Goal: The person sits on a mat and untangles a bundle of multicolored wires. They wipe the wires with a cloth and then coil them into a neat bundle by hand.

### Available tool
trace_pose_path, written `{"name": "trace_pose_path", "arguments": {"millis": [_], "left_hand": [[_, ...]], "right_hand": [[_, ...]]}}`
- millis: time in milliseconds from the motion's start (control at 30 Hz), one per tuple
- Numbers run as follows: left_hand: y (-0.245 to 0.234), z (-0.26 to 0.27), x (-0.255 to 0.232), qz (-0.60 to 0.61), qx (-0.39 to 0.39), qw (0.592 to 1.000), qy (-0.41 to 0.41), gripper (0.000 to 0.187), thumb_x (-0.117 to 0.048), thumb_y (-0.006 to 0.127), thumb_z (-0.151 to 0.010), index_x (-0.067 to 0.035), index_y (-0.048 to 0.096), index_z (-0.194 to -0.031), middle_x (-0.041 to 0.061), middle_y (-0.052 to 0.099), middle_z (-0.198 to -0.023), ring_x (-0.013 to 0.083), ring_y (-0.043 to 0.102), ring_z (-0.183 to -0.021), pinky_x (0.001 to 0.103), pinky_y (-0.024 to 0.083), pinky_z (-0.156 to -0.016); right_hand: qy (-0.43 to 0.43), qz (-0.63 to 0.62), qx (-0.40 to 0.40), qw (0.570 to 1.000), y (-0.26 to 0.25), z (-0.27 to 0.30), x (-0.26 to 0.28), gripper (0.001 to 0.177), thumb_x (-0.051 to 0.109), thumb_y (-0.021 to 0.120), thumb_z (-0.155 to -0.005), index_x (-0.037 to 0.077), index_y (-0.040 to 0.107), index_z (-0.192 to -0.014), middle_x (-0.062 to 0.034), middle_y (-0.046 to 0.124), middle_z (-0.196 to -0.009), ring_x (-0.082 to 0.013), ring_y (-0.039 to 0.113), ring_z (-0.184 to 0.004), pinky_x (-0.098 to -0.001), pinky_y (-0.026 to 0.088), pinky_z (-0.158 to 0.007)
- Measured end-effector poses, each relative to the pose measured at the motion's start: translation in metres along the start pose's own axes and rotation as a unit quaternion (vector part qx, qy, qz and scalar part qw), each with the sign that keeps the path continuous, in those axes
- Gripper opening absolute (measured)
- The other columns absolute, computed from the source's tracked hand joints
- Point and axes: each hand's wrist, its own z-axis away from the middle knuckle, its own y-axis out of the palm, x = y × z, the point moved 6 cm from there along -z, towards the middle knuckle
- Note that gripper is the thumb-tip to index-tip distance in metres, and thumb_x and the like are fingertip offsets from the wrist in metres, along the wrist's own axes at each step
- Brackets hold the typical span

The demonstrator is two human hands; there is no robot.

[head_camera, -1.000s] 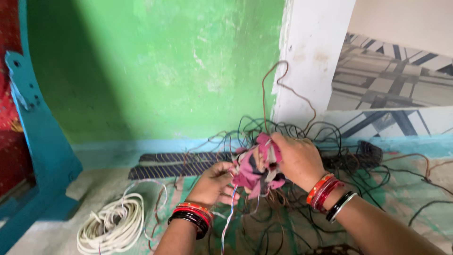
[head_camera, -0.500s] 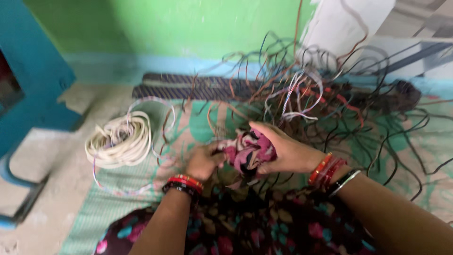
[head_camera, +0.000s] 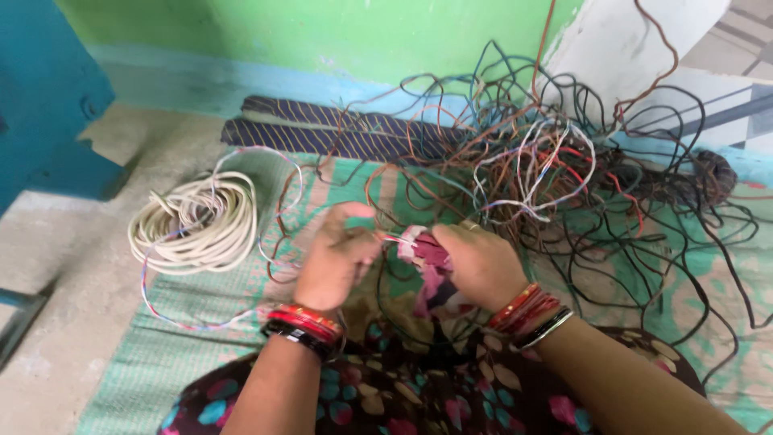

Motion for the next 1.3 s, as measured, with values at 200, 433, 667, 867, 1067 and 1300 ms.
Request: {"name": "trace_pose_path", "arguments": {"millis": [200,433,667,867,1067,1300], "left_hand": [[-0.040,0.002,-0.022,0.100,-0.128,0.986,0.025,0.032,-0.007,0.065,-0.088,-0.012,0.053,-0.117,0.000,0.052,-0.065,0.0065,0.037,-0.043,0.025,0.024,-0.037],[-0.107,0.028,-0.025,0.241,-0.316,0.913,0.093,0.016,-0.007,0.060,-0.092,-0.015,0.054,-0.105,-0.001,0.049,-0.067,0.0080,0.032,-0.044,0.026,0.020,-0.038],[-0.106,0.024,-0.002,0.244,-0.291,0.923,0.054,0.011,-0.011,0.051,-0.095,-0.011,0.056,-0.105,-0.001,0.043,-0.067,0.0089,0.031,-0.045,0.028,0.022,-0.039],[-0.068,0.019,0.005,0.192,-0.168,0.966,-0.028,0.015,-0.014,0.055,-0.095,-0.010,0.057,-0.109,-0.003,0.042,-0.064,0.0082,0.031,-0.043,0.027,0.021,-0.038],[-0.033,0.018,0.010,0.125,-0.028,0.991,-0.046,0.014,-0.014,0.054,-0.094,-0.009,0.057,-0.107,-0.003,0.044,-0.061,0.0093,0.034,-0.041,0.027,0.024,-0.038],[-0.035,0.016,0.002,0.108,-0.023,0.994,-0.007,0.019,-0.005,0.056,-0.091,-0.009,0.060,-0.109,-0.003,0.048,-0.063,0.0068,0.036,-0.044,0.025,0.025,-0.038]], "right_hand": [[-0.011,0.050,-0.012,0.999,-0.022,-0.014,-0.019,0.033,0.007,0.063,-0.073,0.008,0.059,-0.106,-0.0100,0.067,-0.093,-0.0367,0.064,-0.093,-0.0470,0.052,-0.075],[0.181,-0.239,0.016,0.954,-0.029,0.022,-0.068,0.023,0.014,0.053,-0.093,0.012,0.068,-0.110,-0.0034,0.070,-0.101,-0.0269,0.068,-0.096,-0.0380,0.051,-0.086],[0.199,-0.569,-0.126,0.788,-0.064,0.044,-0.115,0.035,0.026,0.056,-0.096,0.006,0.064,-0.124,-0.0085,0.070,-0.112,-0.0254,0.068,-0.102,-0.0389,0.051,-0.091],[0.250,-0.680,-0.052,0.688,-0.033,0.050,-0.087,0.048,0.027,0.053,-0.100,-0.001,0.057,-0.139,-0.0147,0.069,-0.121,-0.0265,0.067,-0.106,-0.0412,0.054,-0.093],[-0.137,-0.239,-0.137,0.952,-0.048,0.003,0.046,0.067,0.007,0.063,-0.089,0.001,0.031,-0.149,-0.0292,0.059,-0.134,-0.0419,0.061,-0.121,-0.0431,0.049,-0.098],[0.068,0.013,0.180,0.981,0.030,-0.017,0.065,0.019,0.015,0.065,-0.078,0.003,0.070,-0.093,-0.0215,0.072,-0.093,-0.0418,0.070,-0.087,-0.0529,0.056,-0.078]]}}
